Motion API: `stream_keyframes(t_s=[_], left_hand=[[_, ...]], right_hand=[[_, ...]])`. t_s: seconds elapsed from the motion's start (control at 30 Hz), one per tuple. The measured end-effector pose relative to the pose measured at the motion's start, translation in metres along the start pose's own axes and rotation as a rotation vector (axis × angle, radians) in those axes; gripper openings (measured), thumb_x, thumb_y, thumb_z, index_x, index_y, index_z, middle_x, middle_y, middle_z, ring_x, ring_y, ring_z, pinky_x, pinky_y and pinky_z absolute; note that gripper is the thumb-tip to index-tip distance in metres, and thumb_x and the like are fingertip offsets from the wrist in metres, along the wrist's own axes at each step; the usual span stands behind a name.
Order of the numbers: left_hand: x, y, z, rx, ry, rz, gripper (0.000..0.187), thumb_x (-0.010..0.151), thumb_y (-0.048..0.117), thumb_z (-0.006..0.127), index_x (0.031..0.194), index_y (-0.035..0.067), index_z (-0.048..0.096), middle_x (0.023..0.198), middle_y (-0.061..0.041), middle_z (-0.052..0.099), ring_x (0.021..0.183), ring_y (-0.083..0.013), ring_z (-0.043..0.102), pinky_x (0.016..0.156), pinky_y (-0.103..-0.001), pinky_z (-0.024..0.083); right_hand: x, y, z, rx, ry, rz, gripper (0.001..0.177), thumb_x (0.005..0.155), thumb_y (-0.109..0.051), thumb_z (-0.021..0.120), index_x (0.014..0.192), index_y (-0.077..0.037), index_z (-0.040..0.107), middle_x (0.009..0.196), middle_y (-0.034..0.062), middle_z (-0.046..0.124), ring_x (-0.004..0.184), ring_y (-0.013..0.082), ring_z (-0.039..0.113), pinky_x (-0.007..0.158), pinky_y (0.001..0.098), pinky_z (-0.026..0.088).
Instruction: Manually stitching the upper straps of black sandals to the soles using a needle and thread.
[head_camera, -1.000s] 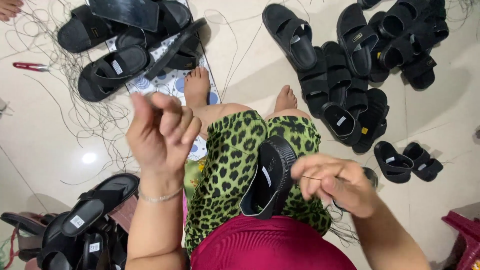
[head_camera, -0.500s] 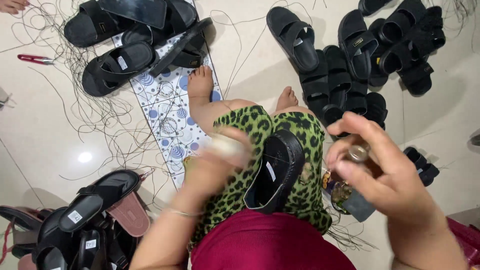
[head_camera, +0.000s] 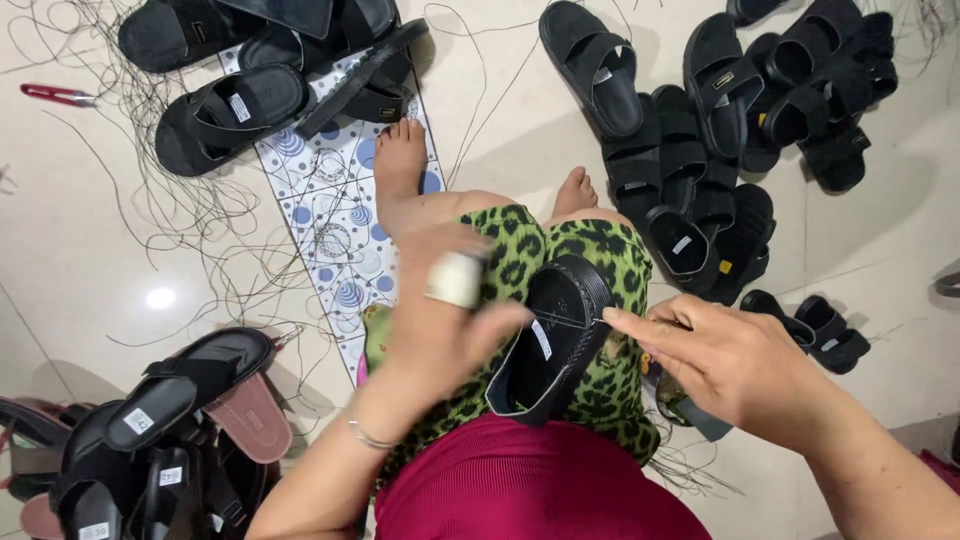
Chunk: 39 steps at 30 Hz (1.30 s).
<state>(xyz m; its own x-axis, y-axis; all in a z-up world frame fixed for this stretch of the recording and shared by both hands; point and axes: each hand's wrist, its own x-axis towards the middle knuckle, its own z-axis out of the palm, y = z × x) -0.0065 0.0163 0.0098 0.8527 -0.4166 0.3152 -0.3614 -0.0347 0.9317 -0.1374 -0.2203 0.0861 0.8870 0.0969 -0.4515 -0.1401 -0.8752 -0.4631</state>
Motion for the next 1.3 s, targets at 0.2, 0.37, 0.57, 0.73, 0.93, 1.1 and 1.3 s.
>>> stream_keyframes(t_s=[0.2,0.37,0.57,0.73,0.93,1.1,1.3], left_hand=[[-0.028,-0.016,0.036,0.301,-0.565,0.042,0.082,0.084,0.052,0.07,0.139,-0.006,0.051,0.142,-0.026,0.051,0.136,-0.0428,0.045,0.12,-0.059,0.026],[-0.031,-0.03,0.042,0.198,-0.476,0.037,0.078,0.079,0.053,0.074,0.135,0.0,0.059,0.135,-0.016,0.062,0.129,-0.0322,0.058,0.12,-0.053,0.027],[-0.034,-0.033,0.041,0.105,-0.407,0.034,0.08,0.074,0.05,0.078,0.132,-0.003,0.06,0.132,-0.016,0.067,0.128,-0.0311,0.062,0.12,-0.052,0.031],[-0.048,-0.021,0.042,0.165,-0.339,0.186,0.043,0.086,0.034,0.074,0.111,0.001,0.065,0.118,-0.017,0.061,0.11,-0.0323,0.058,0.111,-0.057,0.036],[-0.041,0.014,0.024,0.028,-0.427,0.052,0.019,0.081,0.01,0.072,0.099,0.005,0.072,0.105,-0.008,0.068,0.095,-0.0245,0.058,0.097,-0.042,0.043],[-0.04,0.002,0.023,-1.005,-0.521,-0.816,0.021,0.082,-0.005,0.078,0.102,-0.002,0.076,0.09,-0.007,0.075,0.076,-0.0107,0.064,0.078,-0.022,0.054],[-0.031,0.009,0.031,-0.219,-0.492,-0.641,0.026,0.086,0.002,0.068,0.112,0.004,0.07,0.075,0.001,0.07,0.057,-0.0091,0.06,0.054,-0.022,0.05]], right_hand=[[0.001,-0.014,-0.01,-0.255,0.091,-0.153,0.054,0.071,-0.006,0.073,0.124,-0.02,0.073,0.086,0.0013,0.064,0.047,0.014,0.056,0.04,0.0296,0.045],[0.011,-0.025,-0.016,-0.382,0.067,-0.199,0.052,0.077,-0.009,0.068,0.129,-0.013,0.068,0.086,0.005,0.059,0.041,0.015,0.054,0.038,0.0312,0.045],[0.034,-0.011,0.009,-0.198,-0.098,-0.013,0.018,0.094,-0.027,0.062,0.109,-0.018,0.056,0.086,0.0017,0.074,0.06,0.0284,0.07,0.053,0.0438,0.054],[0.022,-0.008,0.011,-0.083,0.106,-0.087,0.02,0.091,-0.021,0.067,0.108,-0.013,0.062,0.081,0.0037,0.074,0.057,0.0252,0.068,0.05,0.0379,0.052],[0.01,-0.015,0.017,-0.262,0.288,-0.251,0.022,0.088,-0.011,0.068,0.109,-0.007,0.063,0.099,0.0083,0.072,0.081,0.0253,0.07,0.069,0.0359,0.055],[0.014,-0.013,0.015,-0.202,0.293,-0.255,0.018,0.09,-0.012,0.066,0.107,-0.007,0.062,0.088,0.0075,0.071,0.072,0.0239,0.07,0.06,0.0336,0.056],[0.002,-0.005,0.025,-0.278,0.415,-0.295,0.03,0.086,-0.011,0.071,0.115,-0.005,0.069,0.106,0.0091,0.072,0.065,0.0222,0.066,0.06,0.0331,0.054]])
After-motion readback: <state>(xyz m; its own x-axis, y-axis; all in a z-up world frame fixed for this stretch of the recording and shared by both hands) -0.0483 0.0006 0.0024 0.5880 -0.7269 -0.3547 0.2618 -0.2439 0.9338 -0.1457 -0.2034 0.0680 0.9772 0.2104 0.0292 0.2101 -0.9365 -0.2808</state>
